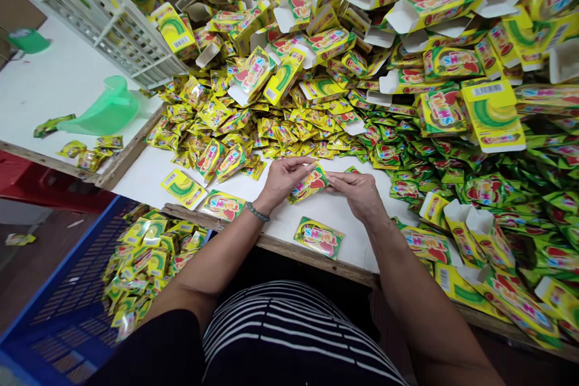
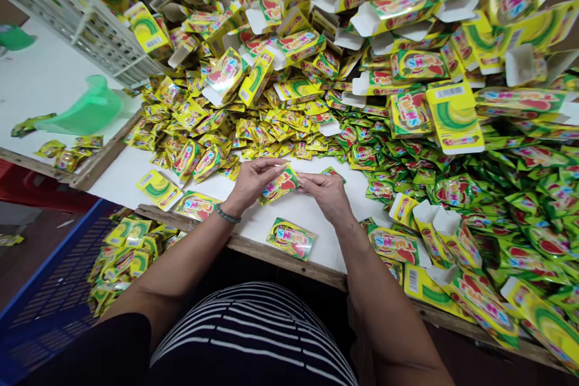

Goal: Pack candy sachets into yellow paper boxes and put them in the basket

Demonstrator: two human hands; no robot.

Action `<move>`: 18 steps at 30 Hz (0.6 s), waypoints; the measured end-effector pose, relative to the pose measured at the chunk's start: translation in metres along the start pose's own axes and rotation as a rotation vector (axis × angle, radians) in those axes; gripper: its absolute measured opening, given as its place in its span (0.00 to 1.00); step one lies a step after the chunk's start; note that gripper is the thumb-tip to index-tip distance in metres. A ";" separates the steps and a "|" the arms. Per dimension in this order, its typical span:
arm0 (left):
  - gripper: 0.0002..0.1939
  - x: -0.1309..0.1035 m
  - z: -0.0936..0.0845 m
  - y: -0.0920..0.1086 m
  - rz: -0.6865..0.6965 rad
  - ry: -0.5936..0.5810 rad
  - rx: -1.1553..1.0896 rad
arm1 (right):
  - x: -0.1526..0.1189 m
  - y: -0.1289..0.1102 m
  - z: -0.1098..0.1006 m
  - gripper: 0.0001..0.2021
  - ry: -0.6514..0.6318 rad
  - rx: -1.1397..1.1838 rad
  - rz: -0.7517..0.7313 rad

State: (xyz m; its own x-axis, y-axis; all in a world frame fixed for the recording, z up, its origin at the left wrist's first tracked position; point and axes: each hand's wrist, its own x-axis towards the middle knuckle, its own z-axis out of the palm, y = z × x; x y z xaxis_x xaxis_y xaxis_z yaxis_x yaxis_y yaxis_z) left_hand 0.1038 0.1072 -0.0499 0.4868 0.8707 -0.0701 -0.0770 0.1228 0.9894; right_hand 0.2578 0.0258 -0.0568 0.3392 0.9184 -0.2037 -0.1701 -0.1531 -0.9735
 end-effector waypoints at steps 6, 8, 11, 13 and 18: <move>0.19 -0.002 0.000 -0.002 0.083 0.040 0.229 | -0.001 0.000 0.001 0.16 -0.006 -0.086 -0.004; 0.16 -0.002 0.001 -0.001 0.120 0.049 0.313 | -0.001 -0.001 -0.002 0.13 0.001 -0.152 -0.033; 0.16 0.000 0.002 -0.001 0.109 0.061 0.250 | -0.003 -0.004 -0.005 0.11 0.047 -0.295 -0.156; 0.18 0.001 0.003 -0.001 0.052 0.082 0.135 | -0.006 -0.006 -0.002 0.11 0.044 -0.378 -0.255; 0.22 0.003 0.002 -0.001 -0.061 0.139 -0.118 | -0.021 -0.005 0.019 0.10 0.179 -0.607 -0.542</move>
State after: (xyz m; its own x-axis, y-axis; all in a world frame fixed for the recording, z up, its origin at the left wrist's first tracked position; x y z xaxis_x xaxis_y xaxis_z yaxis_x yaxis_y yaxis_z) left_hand 0.1071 0.1081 -0.0509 0.3697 0.9163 -0.1543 -0.1564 0.2251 0.9617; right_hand 0.2341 0.0140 -0.0452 0.3814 0.8572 0.3461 0.5702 0.0766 -0.8179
